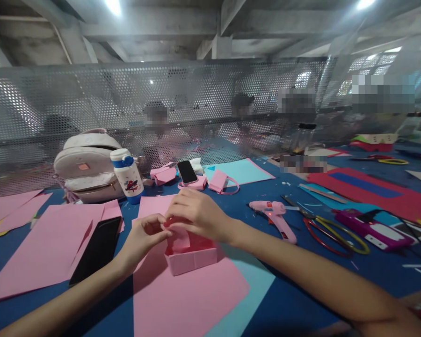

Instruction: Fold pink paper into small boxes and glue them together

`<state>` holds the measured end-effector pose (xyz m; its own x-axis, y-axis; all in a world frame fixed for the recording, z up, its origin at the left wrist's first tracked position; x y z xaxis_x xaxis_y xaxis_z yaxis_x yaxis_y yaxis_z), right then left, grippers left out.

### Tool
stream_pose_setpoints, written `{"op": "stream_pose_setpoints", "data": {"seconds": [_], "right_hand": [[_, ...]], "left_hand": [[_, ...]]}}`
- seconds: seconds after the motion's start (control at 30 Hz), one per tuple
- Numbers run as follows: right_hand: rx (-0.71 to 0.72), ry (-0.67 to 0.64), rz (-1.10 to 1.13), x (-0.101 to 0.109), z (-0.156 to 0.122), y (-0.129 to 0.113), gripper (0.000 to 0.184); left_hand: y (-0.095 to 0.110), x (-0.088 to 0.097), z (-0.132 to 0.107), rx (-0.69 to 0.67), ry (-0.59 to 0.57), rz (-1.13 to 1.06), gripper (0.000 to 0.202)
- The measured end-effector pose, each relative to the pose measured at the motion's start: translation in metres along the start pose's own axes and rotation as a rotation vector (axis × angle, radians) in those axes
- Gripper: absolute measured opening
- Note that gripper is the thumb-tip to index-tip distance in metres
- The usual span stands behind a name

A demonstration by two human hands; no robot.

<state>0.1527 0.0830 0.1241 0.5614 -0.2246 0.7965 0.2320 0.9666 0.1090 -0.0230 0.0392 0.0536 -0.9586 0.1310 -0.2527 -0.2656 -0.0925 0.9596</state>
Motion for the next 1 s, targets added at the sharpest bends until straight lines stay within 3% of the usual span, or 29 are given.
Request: {"op": "stream_pose_setpoints", "data": {"seconds": [0.37,1.0], "right_hand": [[0.083,0.058,-0.090,-0.0082,0.0004,-0.0047,0.014],[0.066,0.126,-0.173,-0.0053,-0.0010,-0.0050,0.014]], "left_hand": [[0.0029,-0.0020,0.0003,-0.044,0.004,0.037,0.018],[0.0061,-0.0013,-0.0003,-0.061,0.031,0.051,0.014]]}}
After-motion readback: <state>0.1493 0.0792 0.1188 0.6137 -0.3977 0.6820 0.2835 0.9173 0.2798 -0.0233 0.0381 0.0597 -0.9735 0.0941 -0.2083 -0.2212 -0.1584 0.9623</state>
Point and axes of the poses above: each hand's wrist, its own z-axis towards the middle knuckle, its own x-axis out of the back of the hand, y = z × x, the point moved 2 cm from there along z, towards the middle knuckle, and after that the axes turned 12 degrees about -z, right-handed, at the moved point
